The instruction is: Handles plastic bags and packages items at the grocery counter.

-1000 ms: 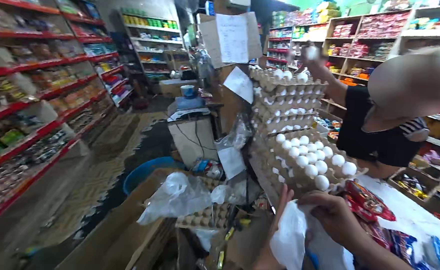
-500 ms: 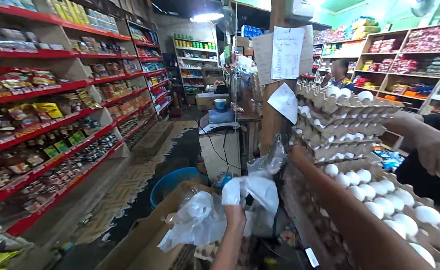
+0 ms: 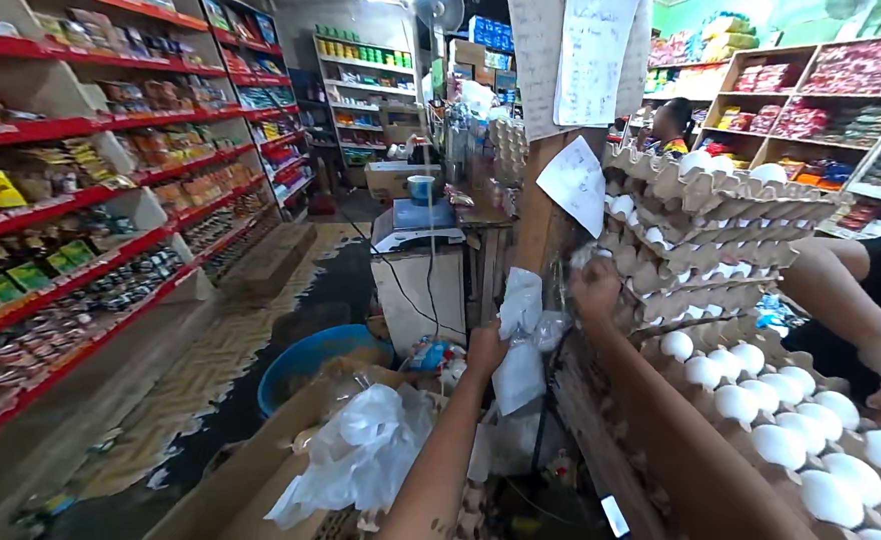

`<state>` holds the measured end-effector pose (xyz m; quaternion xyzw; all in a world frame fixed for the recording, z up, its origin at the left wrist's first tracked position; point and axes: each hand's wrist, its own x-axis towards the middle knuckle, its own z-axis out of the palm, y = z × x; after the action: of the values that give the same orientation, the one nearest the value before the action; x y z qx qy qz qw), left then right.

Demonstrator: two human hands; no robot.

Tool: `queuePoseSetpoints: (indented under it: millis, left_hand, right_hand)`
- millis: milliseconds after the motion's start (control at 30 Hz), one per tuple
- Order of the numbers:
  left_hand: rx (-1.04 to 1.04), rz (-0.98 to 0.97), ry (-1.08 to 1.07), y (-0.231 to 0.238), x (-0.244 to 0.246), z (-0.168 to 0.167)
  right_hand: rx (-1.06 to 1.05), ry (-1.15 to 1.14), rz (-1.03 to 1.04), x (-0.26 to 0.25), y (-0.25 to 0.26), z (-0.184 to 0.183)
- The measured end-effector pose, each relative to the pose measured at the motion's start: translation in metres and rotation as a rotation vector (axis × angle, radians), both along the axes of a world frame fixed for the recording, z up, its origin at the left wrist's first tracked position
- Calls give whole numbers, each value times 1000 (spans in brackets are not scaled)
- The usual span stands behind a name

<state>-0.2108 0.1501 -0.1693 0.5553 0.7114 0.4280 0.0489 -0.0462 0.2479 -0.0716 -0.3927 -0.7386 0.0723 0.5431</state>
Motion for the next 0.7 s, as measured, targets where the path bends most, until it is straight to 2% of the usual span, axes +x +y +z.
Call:
queuePoseSetpoints:
  millis: [67,100,133,167,233,300,367,433,500,600,700]
  left_hand:
    - [6,71,83,-6,5,-1]
    - [14,100,104,-9,6,-1]
    - [15,124,121,-11,8,-1]
    - [7,138,132,-13,8,0]
    - [-19,140,163,-16,8,5]
    - [-81,68,236,-22,4,15]
    - [-213,-20,278,-24,-1,26]
    - [-353,-62,301,-22,-4,31]
    - [-403,-83,299,-24,-4,30]
    - [-341,-93,178,-30,-2,24]
    - [-232,-122,-74,-25,5,20]
  right_hand:
    - [246,305,168,0,-28,22]
    - [296,361,237,-3,-43,33]
    - [269,306,318,-5,-57,41]
    - [188,136,414,-6,-72,46]
    - [6,-354,497,-17,-75,42]
    - [-86,-860,422,-37,-50,17]
    - [-132,-1110,370,-48,-29,-20]
    - [-192,-1179,373,-52,-17,-48]
    - [-209,-1130,386,-58,-9,-66]
    - [-282,-1043,378,-65,2,-74]
    - [-402,-1171,326,-50,-4,-68]
